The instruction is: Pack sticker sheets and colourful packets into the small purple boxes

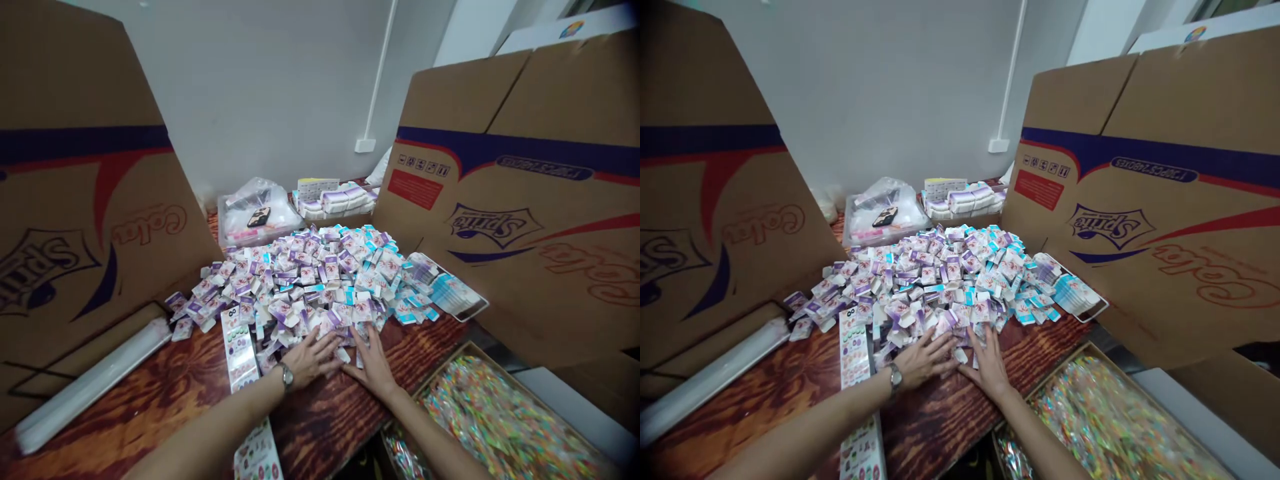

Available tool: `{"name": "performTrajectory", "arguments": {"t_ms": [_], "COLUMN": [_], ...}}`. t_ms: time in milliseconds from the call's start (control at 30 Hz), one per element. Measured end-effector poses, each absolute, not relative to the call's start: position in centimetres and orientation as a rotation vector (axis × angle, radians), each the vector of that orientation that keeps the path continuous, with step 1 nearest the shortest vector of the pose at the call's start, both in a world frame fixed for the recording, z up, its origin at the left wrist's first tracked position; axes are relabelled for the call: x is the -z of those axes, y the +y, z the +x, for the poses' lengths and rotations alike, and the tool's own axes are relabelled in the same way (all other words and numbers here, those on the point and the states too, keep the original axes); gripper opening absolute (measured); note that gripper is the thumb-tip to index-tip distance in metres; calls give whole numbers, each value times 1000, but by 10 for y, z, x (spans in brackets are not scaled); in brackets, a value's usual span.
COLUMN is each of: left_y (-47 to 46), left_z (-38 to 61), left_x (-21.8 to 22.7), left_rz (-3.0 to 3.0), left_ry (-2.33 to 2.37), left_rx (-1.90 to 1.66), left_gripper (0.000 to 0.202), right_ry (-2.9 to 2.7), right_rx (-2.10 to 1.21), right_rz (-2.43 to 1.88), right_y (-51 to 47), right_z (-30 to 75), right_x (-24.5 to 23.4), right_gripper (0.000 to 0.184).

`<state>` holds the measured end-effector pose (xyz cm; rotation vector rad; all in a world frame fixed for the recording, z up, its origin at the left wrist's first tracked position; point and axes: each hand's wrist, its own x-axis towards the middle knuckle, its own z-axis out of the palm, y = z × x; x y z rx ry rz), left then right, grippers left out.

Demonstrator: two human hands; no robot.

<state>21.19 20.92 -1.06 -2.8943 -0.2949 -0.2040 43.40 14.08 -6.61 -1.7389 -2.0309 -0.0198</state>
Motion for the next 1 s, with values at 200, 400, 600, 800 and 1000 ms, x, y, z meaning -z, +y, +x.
{"name": "performTrajectory", "arguments": {"t_ms": [200, 400, 600, 800, 1000], "left_y": [269, 322, 346, 323, 219], "left_z": [202, 199, 203, 206, 254], "left_x": [-22, -77, -94, -105, -110], "left_rz": [-2794, -2653, -2574, -2671, -3327], "left_ry": [-354, -693, -1079, -1029, -1197], "left_rx": [226, 184, 202, 215, 272], "left_gripper": [45, 53, 41, 29, 35], "right_ry": [-1865, -1989, -2211, -2705, -2660], "right_rx": [134, -37, -188, -360, -629], "right_rz": [-1836, -2027, -1966, -1567, -1748], "right_y": [205, 274, 338, 324, 165], "right_z": [401, 393, 419, 456, 545], "right_x": [40, -35, -89, -128, -120], "right_gripper": [67, 68, 81, 47, 46]}}
